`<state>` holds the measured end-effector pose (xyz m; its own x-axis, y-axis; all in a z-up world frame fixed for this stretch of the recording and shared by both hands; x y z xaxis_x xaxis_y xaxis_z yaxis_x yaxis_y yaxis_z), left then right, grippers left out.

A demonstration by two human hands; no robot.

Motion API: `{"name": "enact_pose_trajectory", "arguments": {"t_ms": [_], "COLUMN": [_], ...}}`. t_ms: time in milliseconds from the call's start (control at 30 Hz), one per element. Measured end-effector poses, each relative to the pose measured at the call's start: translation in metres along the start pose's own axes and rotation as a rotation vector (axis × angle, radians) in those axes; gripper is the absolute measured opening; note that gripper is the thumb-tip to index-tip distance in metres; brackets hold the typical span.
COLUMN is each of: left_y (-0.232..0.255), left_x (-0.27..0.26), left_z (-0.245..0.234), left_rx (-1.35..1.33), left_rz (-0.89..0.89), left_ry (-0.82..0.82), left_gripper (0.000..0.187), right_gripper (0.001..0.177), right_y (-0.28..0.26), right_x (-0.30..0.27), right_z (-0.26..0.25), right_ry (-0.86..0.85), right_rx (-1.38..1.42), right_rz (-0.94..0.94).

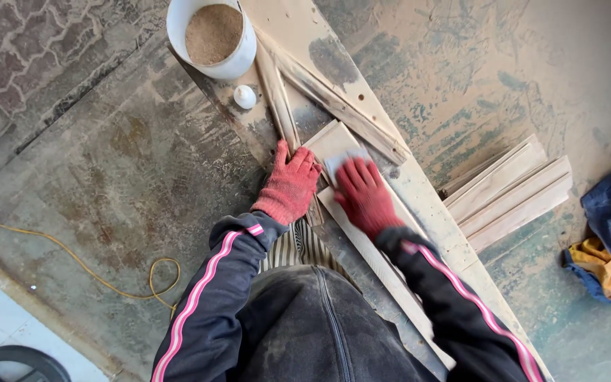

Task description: Sand wooden planks using an angle grinder equipped with a sanding disc on a workbench.

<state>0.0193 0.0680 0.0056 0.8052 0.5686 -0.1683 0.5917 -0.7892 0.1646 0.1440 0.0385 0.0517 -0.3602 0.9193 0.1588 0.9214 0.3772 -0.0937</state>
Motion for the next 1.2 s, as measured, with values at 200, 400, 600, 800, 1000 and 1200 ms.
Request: {"name": "enact_pose_trajectory", "arguments": {"t_ms": [200, 400, 600, 800, 1000, 1200], "left_y": [-0.001, 0.005, 0.01, 0.006, 0.008, 0.006], "left_x": [-0.006, -0.003, 0.007, 0.007, -0.004, -0.001], "left_z": [-0.038, 0.004, 0.018, 0.014, -0.017, -0.024], "left_rx": [0.088, -0.012, -0.04, 0.005, -0.03, 0.003], "left_rz": [-0.033, 0.005, -0.119, -0.146, -0.133, -0.15], "left_ry": [-0.172, 0.123, 0.131, -0.053, -0.012, -0.002], "left_gripper": [0.033, 0.039, 0.033, 0.037, 0.04, 0.037], "right_gripper": [0.054, 0.039, 0.041, 0.061, 0.045, 0.05], "right_y": [0.018, -0.013, -0.009, 0.002, -0.02, -0.007], "right_x": [-0.076, 0.05, 0.02, -0.028, 0.069, 0.011], "right_z": [-0.01, 0.023, 0.001, -0.005, 0.024, -0.005], "right_ry": [-0.153, 0.039, -0.025, -0.149, 0.025, -0.06], "right_rx": [-0.042, 0.054, 0.016, -0.07, -0.08, -0.087], "right_rz": [0.007, -0.023, -0.017, -0.043, -0.112, -0.041]}}
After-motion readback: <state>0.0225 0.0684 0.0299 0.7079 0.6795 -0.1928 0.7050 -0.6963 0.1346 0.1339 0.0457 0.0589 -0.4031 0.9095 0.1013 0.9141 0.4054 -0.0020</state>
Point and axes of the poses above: each hand's wrist, its own x-axis towards the middle knuckle, its own z-axis out of the palm, y = z × x, the point moved 7 cm from there along x, towards the middle knuckle, and after that the axes turned 12 degrees about z, right-handed, at the moved point
